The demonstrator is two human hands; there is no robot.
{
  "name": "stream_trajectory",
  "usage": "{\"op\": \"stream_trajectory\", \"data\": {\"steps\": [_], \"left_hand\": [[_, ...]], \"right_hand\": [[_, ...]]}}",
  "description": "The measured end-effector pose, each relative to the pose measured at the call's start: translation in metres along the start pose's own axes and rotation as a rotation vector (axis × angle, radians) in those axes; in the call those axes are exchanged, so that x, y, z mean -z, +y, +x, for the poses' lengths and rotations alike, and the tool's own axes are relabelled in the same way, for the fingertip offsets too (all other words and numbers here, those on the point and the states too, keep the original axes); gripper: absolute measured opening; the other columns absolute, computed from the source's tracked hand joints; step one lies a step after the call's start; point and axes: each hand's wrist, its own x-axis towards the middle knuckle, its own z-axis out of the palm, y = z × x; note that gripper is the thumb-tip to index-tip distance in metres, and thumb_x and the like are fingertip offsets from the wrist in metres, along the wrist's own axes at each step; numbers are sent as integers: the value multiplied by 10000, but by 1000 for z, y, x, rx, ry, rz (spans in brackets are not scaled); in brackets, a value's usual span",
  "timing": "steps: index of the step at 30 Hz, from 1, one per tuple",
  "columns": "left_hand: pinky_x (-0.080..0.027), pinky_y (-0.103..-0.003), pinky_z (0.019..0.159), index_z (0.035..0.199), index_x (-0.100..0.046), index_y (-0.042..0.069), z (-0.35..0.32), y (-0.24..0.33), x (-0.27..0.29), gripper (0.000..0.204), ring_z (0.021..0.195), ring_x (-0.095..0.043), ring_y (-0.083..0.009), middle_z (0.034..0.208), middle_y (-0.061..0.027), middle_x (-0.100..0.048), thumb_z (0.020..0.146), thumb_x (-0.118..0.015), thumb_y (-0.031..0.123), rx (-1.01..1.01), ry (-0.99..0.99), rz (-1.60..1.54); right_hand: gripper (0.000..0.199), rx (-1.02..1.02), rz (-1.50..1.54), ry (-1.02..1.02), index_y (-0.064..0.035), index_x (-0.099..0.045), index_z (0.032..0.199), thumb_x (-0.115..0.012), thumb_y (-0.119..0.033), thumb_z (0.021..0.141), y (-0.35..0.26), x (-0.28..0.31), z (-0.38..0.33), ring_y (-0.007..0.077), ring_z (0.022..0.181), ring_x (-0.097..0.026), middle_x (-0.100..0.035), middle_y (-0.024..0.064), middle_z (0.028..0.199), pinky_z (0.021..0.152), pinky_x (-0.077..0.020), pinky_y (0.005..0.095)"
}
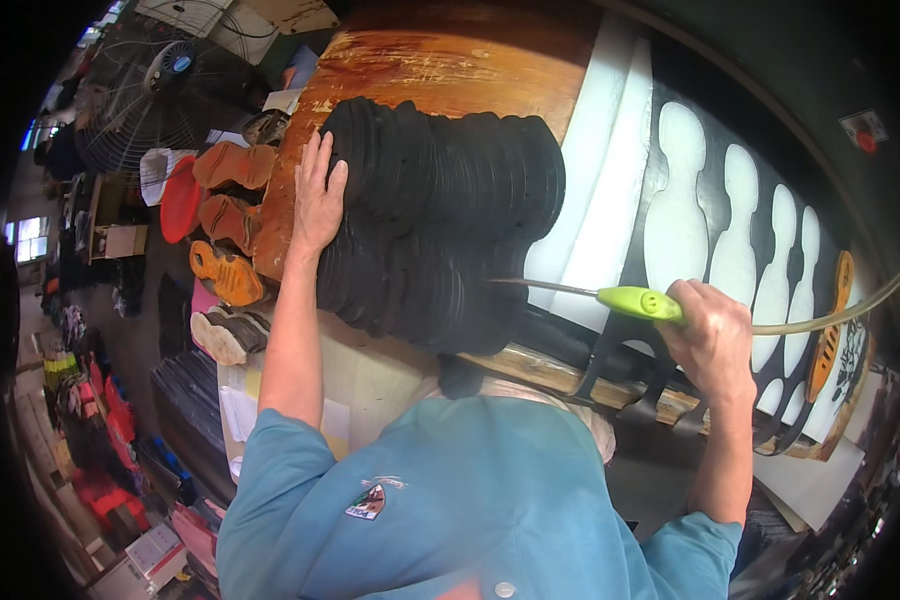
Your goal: The person uses a green handheld tool to score or cut a stack of black rubber shoe soles on a wooden table. They then place the processed soles into a clear plastic bag, tie it, and set it aside. Later, they place a large black rubber sheet onto a heated press with white shoe-shaped molds and press it down.
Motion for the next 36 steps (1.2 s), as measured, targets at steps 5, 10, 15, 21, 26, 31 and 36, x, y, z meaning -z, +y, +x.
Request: {"op": "stream_trajectory", "data": {"steps": [5, 10, 15, 21, 26, 31, 36], "left_hand": [[-152, -573, 1287, 1618, -428, 85, -1, 1, 1, 684, 1590, -241, -448, 1695, -243, -327, 1099, -458, 530, -1, 4, -12], [-142, -575, 1289, 1617, -435, 94, -2, 0, 0, 666, 1592, -240, -441, 1696, -237, -330, 1103, -458, 517, -2, 4, -20], [-142, -575, 1289, 1612, -444, 95, -2, -1, -1, 653, 1591, -244, -441, 1692, -236, -339, 1104, -461, 504, -9, 10, -17], [-136, -566, 1294, 1613, -447, 97, 0, -6, 0, 597, 1598, -237, -423, 1701, -230, -327, 1122, -429, 436, -6, 3, -81], [-173, -445, 1308, 1597, -466, 41, -1, -14, 8, 547, 1610, -268, -320, 1707, -195, -349, 1130, -391, 317, 60, 22, -397], [-158, -427, 1314, 1597, -462, 31, -3, -17, 9, 575, 1615, -256, -307, 1707, -178, -357, 1140, -324, 352, 93, 42, -591], [-130, -437, 1319, 1602, -457, 39, -4, -17, 4, 624, 1621, -234, -315, 1709, -166, -355, 1151, -250, 419, 85, 15, -372]], "right_hand": [[201, -235, -50, 240, -46, -605, 946, -762, -119, 845, 11, 2, 8, 415, 736, -673, -680, 174, 833, 655, -524, 470], [201, -207, -83, 163, -44, -606, 939, -766, -119, 843, 16, 14, -5, 420, 764, -670, -673, 178, 835, 670, -515, 484], [229, -332, -97, 231, -41, -621, 947, -796, -130, 829, 18, 17, -8, 415, 752, -678, -680, 180, 829, 656, -517, 481], [207, -225, -40, 54, -48, -616, 899, -785, -141, 826, 1, 15, -5, 390, 785, -688, -678, 158, 834, 683, -520, 495], [279, -34, 38, 103, -77, -622, 897, -854, -159, 766, -42, -18, 7, 338, 737, -686, -663, 109, 816, 652, -545, 453], [228, 69, 45, 142, -89, -608, 915, -801, -161, 818, -76, -32, 51, 320, 720, -675, -632, 93, 780, 612, -533, 456], [216, 7, 65, 246, -70, -624, 968, -791, -164, 867, -93, -41, 120, 372, 779, -718, -706, 140, 860, 659, -565, 471]]}}
